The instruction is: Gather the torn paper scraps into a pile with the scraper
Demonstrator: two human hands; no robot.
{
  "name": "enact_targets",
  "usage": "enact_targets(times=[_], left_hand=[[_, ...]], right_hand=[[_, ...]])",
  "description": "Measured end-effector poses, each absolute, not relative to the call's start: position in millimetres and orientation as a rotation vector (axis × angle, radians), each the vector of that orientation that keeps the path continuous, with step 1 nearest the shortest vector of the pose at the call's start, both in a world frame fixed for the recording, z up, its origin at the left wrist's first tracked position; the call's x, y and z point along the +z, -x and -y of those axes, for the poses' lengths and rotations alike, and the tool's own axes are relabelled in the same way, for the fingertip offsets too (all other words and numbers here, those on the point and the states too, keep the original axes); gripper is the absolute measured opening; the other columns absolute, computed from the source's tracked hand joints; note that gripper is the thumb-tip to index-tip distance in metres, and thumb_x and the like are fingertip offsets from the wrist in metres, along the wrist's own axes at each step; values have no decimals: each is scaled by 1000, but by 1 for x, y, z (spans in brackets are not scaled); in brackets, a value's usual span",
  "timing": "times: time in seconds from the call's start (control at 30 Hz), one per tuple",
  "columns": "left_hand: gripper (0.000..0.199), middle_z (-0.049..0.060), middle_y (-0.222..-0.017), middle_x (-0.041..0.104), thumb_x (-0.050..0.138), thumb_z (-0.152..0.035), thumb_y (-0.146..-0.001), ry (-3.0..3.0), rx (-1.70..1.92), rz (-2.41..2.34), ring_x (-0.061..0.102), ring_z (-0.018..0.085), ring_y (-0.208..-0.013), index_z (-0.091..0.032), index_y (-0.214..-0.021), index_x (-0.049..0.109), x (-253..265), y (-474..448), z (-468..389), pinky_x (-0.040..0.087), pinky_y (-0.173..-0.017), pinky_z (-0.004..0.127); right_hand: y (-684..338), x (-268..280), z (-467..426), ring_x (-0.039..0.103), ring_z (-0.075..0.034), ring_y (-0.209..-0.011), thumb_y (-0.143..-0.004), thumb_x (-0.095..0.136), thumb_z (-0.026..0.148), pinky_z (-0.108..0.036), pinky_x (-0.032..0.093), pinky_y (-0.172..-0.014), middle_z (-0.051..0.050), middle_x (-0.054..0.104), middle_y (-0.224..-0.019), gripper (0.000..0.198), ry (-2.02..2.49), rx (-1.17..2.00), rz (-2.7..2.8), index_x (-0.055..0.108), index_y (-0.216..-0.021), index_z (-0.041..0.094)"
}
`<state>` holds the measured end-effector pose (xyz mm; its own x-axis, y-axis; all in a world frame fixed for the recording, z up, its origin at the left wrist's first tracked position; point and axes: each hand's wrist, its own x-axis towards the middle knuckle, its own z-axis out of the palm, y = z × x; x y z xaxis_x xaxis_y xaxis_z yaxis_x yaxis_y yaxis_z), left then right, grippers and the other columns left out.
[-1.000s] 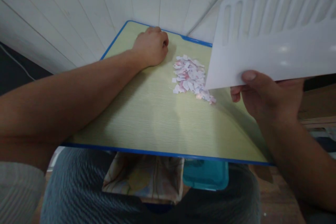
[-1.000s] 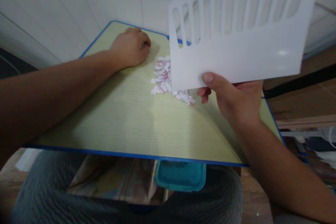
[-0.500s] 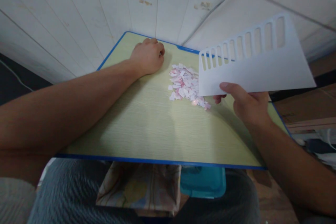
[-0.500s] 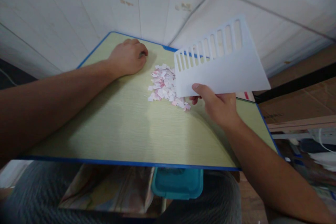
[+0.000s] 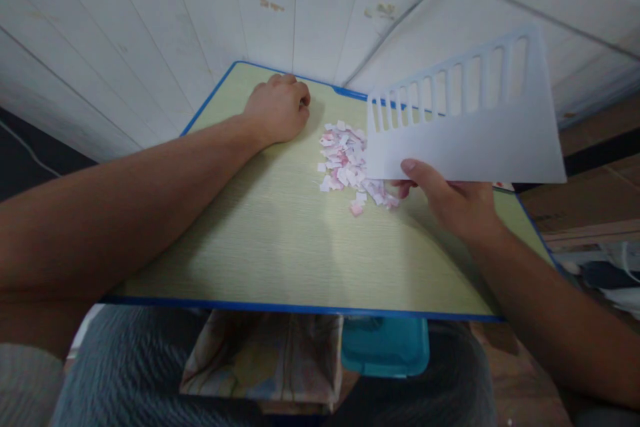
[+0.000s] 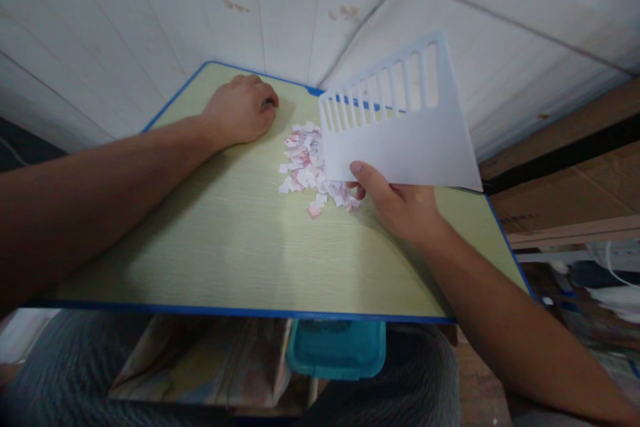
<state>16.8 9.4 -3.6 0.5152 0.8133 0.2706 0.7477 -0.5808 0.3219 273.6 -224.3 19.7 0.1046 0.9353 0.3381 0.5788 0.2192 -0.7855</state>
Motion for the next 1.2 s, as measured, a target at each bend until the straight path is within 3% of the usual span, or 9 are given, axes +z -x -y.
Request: enact_targets(times=[0.17,0.4,0.53,0.7,0.93,1.07,1.2], left_hand=[[46,5,-157,73,52,-43,-107,-2593,571,-1351,55,37,-143,-30,-141,81,-1,-17,-6,46,-124,59],[46,7,-150,75,54,-44,-104,-2619,570,-1342,56,37,-140,-31,-138,81,1,-16,-5,47,-124,59],[50,5,-141,79,58,-51,-102,-2560,591,-1333,53,38,-143,-33,-144,79,1,-16,-4,43,-127,59],[44,6,-150,74,53,-46,-108,-2600,568,-1353,55,37,-140,-31,-138,81,-1,-17,-6,46,-124,60],[49,2,-134,80,52,-57,-111,-2617,543,-1344,51,34,-140,-29,-143,77,-3,-16,-10,43,-124,55],[49,3,-135,80,54,-58,-109,-2604,529,-1375,52,35,-142,-29,-141,78,-2,-17,-9,43,-124,55],[51,4,-144,77,48,-61,-111,-2583,563,-1371,54,36,-139,-31,-137,80,-2,-18,-10,44,-122,59]], right_hand=[[-279,17,221,66,-24,-59,-103,88,42,-42,58,-62,-2,73,-65,42,1497,399,1445,72,-66,31],[-269,20,228,76,-27,-74,-111,79,58,-44,65,-79,-4,78,-73,55,1474,605,1707,74,-63,32],[-271,24,228,75,-27,-73,-109,80,60,-45,65,-79,-5,76,-71,55,1482,543,1663,73,-63,32],[-266,29,234,73,-26,-66,-106,83,61,-43,63,-68,-3,76,-69,48,1406,690,1662,75,-70,31],[-263,29,240,76,-24,-62,-107,85,43,-38,64,-60,-1,80,-69,42,1363,713,1829,74,-68,30],[-261,36,241,78,-24,-66,-104,83,28,-37,65,-68,0,81,-70,31,1283,754,1955,77,-74,30],[-260,37,242,77,-23,-66,-106,82,37,-37,65,-65,-1,79,-70,36,1325,802,1873,74,-72,28]])
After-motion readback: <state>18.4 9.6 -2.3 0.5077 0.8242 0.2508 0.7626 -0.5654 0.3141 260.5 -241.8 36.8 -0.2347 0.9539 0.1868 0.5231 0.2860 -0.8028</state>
